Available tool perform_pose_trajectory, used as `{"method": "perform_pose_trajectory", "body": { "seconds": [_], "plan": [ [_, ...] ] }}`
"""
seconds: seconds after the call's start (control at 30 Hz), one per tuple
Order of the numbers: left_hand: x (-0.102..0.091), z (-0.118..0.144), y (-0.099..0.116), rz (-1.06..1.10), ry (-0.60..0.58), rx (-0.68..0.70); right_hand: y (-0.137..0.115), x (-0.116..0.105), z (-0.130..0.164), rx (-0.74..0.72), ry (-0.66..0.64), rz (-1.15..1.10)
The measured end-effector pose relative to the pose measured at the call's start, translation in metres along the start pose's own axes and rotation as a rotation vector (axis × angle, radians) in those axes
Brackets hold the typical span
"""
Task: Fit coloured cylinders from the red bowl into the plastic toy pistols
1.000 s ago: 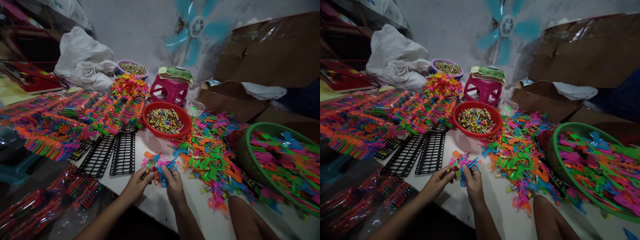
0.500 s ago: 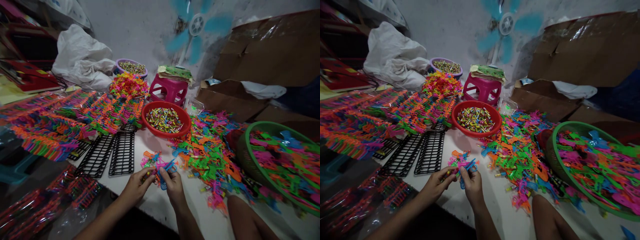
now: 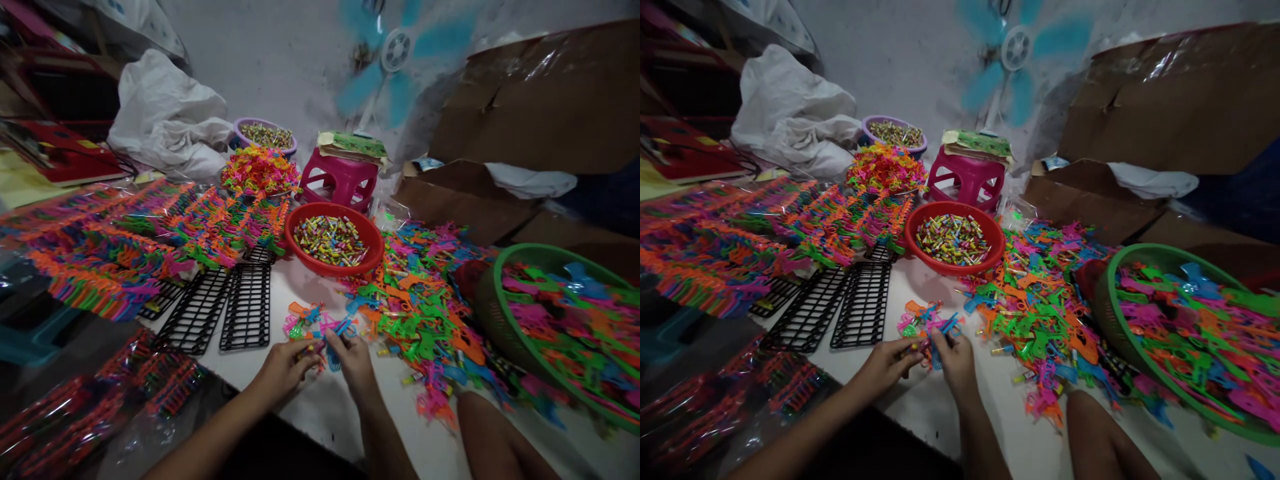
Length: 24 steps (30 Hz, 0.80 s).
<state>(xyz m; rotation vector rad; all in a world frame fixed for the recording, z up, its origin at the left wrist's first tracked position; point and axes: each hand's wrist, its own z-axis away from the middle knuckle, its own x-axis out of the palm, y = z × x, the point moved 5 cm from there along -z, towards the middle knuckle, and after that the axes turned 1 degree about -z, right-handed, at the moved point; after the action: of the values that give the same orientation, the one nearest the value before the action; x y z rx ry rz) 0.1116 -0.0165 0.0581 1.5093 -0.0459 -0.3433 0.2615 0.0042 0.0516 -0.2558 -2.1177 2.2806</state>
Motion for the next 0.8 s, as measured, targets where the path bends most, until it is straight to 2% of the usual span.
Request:
{"method": "perform_pose_trajectory", "body": {
  "seconds": [0.03,0.07,0.13,0.17,0.2,0.23,0.27,0.33,0.37,0.43,0.47,0.5,0.57,0.7,0.77,0.8],
  "plan": [
    [-0.004,-0.003,-0.008,0.042,0.034,-0.053,0.000,-0.020,-0.011,-0.013,0.078,0.079],
    [-0.009,-0.006,-0.015,0.087,0.078,-0.100,-0.002,-0.044,-0.020,-0.034,0.215,0.176],
    [-0.019,-0.008,-0.029,0.174,0.160,-0.179,-0.009,-0.091,-0.028,-0.113,0.589,0.405],
    [-0.022,-0.008,-0.034,0.213,0.180,-0.211,-0.012,-0.104,-0.028,-0.158,0.729,0.506],
    [-0.024,-0.008,-0.039,0.249,0.190,-0.240,-0.012,-0.108,-0.027,-0.197,0.793,0.582],
    [-0.024,-0.007,-0.043,0.282,0.189,-0.266,-0.009,-0.102,-0.026,-0.220,0.759,0.623],
    [-0.023,-0.007,-0.046,0.314,0.180,-0.287,-0.002,-0.088,-0.025,-0.223,0.642,0.627],
    [-0.018,-0.006,-0.050,0.353,0.154,-0.308,0.018,-0.043,-0.020,-0.196,0.302,0.577],
    [-0.015,-0.007,-0.052,0.354,0.142,-0.311,0.028,-0.019,-0.015,-0.183,0.172,0.552],
    [-0.014,-0.008,-0.055,0.315,0.137,-0.290,0.039,0.014,-0.005,-0.183,0.064,0.520],
    [-0.014,-0.009,-0.057,0.284,0.142,-0.274,0.042,0.022,-0.002,-0.179,0.047,0.493],
    [-0.016,-0.009,-0.059,0.257,0.146,-0.258,0.042,0.025,-0.001,-0.169,0.047,0.455],
    [-0.018,-0.010,-0.061,0.234,0.151,-0.233,0.038,0.016,-0.002,-0.137,0.080,0.358],
    [-0.016,-0.008,-0.055,0.295,0.144,-0.203,0.013,-0.019,-0.004,-0.152,0.302,0.158],
    [-0.011,-0.008,-0.046,0.324,0.146,-0.196,0.003,-0.023,-0.001,-0.154,0.313,0.029],
    [-0.010,-0.008,-0.040,0.332,0.151,-0.188,-0.001,-0.020,0.001,-0.138,0.270,-0.031]
  ]
}}
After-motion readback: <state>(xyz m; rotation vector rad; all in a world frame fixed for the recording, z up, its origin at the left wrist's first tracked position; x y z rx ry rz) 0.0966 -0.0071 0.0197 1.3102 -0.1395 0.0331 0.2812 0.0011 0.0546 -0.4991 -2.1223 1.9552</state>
